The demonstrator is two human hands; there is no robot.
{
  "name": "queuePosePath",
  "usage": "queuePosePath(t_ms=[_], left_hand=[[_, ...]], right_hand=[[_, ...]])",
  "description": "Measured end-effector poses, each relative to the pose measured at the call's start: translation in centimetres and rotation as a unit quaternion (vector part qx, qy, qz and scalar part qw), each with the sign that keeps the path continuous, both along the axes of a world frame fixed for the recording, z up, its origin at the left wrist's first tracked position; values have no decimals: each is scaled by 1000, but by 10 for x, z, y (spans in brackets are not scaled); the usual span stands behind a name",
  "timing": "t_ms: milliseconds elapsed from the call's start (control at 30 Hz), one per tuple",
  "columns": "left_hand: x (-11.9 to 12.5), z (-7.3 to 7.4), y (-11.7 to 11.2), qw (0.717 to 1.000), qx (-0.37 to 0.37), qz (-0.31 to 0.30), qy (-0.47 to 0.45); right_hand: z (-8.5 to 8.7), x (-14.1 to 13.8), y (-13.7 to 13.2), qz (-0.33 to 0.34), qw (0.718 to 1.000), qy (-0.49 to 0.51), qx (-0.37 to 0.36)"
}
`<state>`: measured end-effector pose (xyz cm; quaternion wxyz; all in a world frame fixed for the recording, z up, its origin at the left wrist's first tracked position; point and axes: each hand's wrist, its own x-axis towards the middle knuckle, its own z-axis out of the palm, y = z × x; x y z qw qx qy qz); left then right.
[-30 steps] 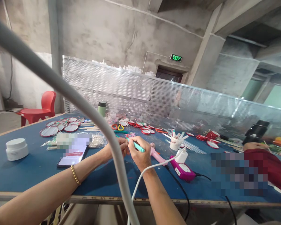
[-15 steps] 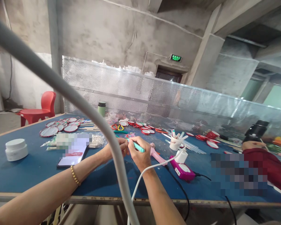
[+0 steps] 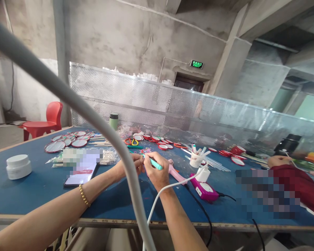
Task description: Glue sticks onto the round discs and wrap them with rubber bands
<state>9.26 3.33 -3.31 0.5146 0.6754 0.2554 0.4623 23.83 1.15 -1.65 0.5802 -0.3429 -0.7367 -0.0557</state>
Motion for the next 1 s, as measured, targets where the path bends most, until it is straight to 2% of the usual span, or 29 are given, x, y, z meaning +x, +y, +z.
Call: queuePosePath(t_ms=[700,1000], left_hand=[[-1,3,-2,1000,-2,4,8],[-1,2,-2,1000,-10,-8,-10]], right_hand=[[0,-1,0,18,1000,4,-7],[-1,0,1,2,1000,9,4]])
